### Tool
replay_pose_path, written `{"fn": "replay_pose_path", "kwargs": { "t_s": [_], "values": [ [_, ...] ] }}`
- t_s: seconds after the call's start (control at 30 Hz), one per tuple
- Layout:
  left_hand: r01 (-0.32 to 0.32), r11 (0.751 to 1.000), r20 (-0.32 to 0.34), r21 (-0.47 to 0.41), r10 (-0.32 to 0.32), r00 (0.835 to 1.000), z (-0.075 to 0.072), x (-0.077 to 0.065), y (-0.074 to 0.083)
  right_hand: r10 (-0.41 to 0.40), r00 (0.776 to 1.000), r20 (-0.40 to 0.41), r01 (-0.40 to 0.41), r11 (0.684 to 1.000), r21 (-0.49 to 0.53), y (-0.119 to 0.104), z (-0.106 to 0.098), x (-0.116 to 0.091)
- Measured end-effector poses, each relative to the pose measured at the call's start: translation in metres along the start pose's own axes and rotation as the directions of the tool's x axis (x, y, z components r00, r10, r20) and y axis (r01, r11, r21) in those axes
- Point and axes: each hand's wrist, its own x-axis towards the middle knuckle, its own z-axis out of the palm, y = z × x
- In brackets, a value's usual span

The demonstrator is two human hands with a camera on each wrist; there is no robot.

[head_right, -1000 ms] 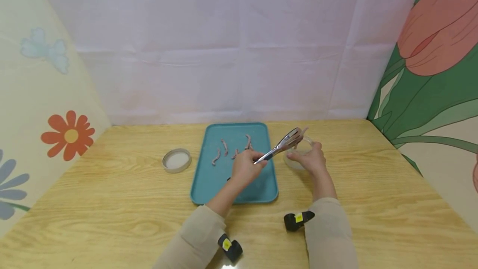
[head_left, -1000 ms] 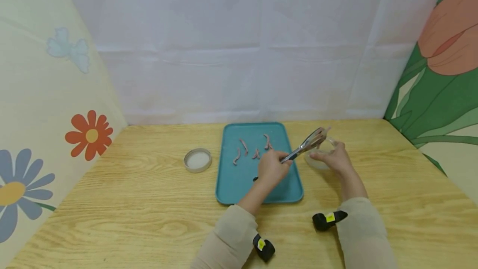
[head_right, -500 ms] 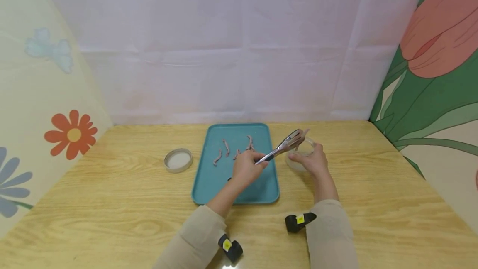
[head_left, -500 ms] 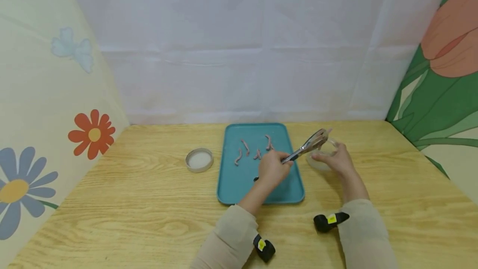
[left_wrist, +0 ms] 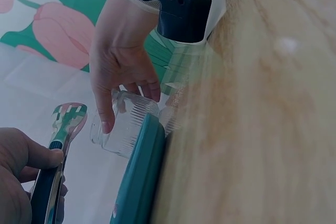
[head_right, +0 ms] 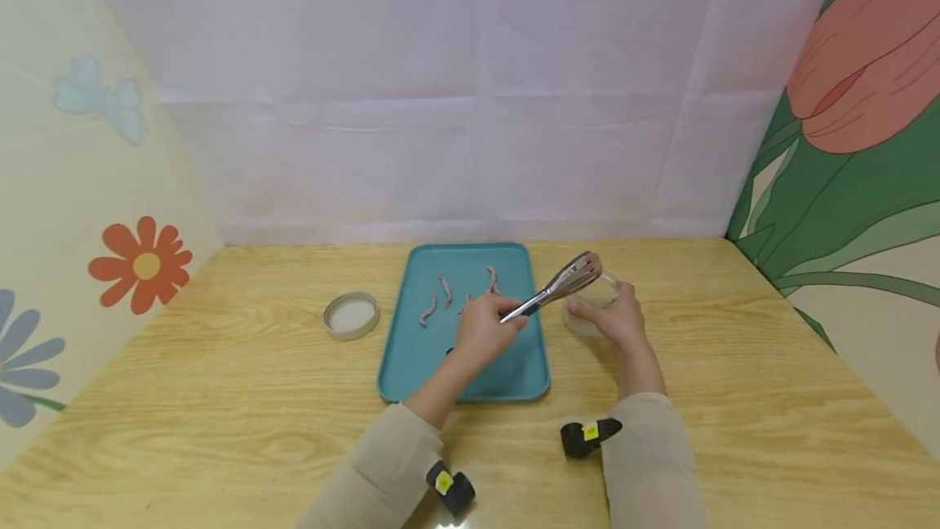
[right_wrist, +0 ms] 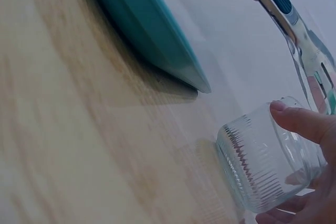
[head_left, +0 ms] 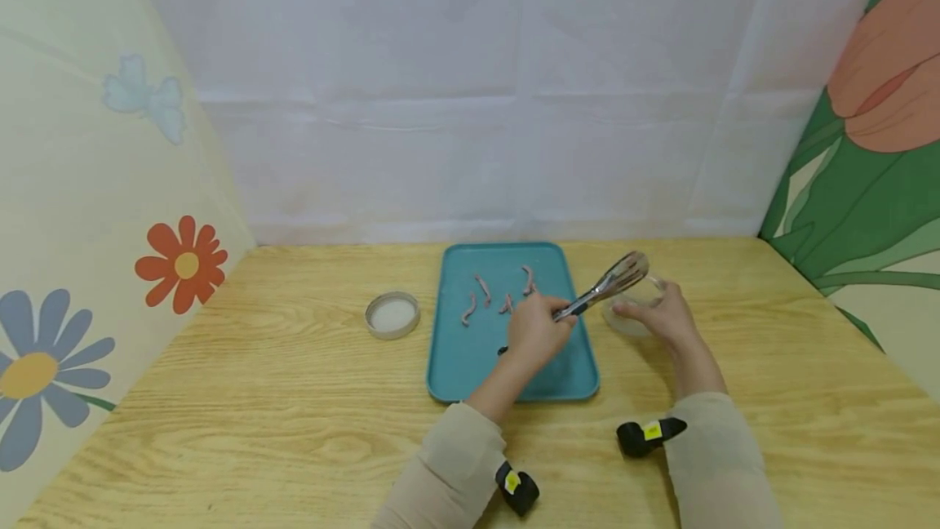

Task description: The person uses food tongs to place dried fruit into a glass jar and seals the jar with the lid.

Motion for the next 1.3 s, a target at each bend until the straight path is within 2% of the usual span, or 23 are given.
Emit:
{"fn": "replay_pose_path", "kwargs": {
  "t_s": [0.13, 0.3, 0.43, 0.67, 0.73, 0.83, 0.93, 1.3],
  "values": [
    [-0.034, 0.999, 0.001, -0.006, 0.034, 0.999, -0.004, -0.001, 0.0, -0.001, 1.0, -0.003, 0.001, 1.0, -0.002, 0.001, 0.001, 0.001],
    [-0.122, 0.992, -0.046, 0.034, 0.124, 0.991, -0.013, -0.001, -0.001, -0.018, 1.0, -0.008, 0.018, 1.0, 0.014, -0.004, 0.001, -0.002],
    [-0.14, 0.99, -0.073, 0.033, 0.142, 0.987, -0.022, -0.001, -0.003, -0.039, 0.999, 0.001, 0.039, 0.999, 0.0, -0.016, 0.0, -0.011],
    [-0.119, 0.993, -0.084, -0.013, 0.117, 0.99, -0.041, -0.006, -0.011, 0.001, 1.0, 0.011, -0.001, 1.0, -0.013, -0.025, -0.002, -0.017],
    [-0.096, 0.995, -0.088, -0.001, 0.095, 0.992, -0.048, -0.009, -0.013, 0.006, 1.0, 0.005, -0.006, 1.0, -0.009, -0.022, -0.001, -0.014],
    [-0.092, 0.995, -0.104, 0.024, 0.094, 0.99, -0.056, -0.01, -0.018, 0.001, 1.0, -0.002, -0.001, 1.0, -0.008, -0.013, -0.002, -0.008],
    [-0.102, 0.994, -0.124, 0.044, 0.107, 0.986, -0.064, -0.011, -0.022, -0.004, 1.0, 0.011, 0.004, 1.0, -0.013, -0.014, -0.003, -0.009],
    [-0.054, 0.993, -0.176, 0.101, 0.071, 0.982, -0.093, -0.021, -0.037, 0.017, 0.998, 0.061, -0.015, 0.999, -0.031, -0.047, -0.004, -0.035]
  ]
}}
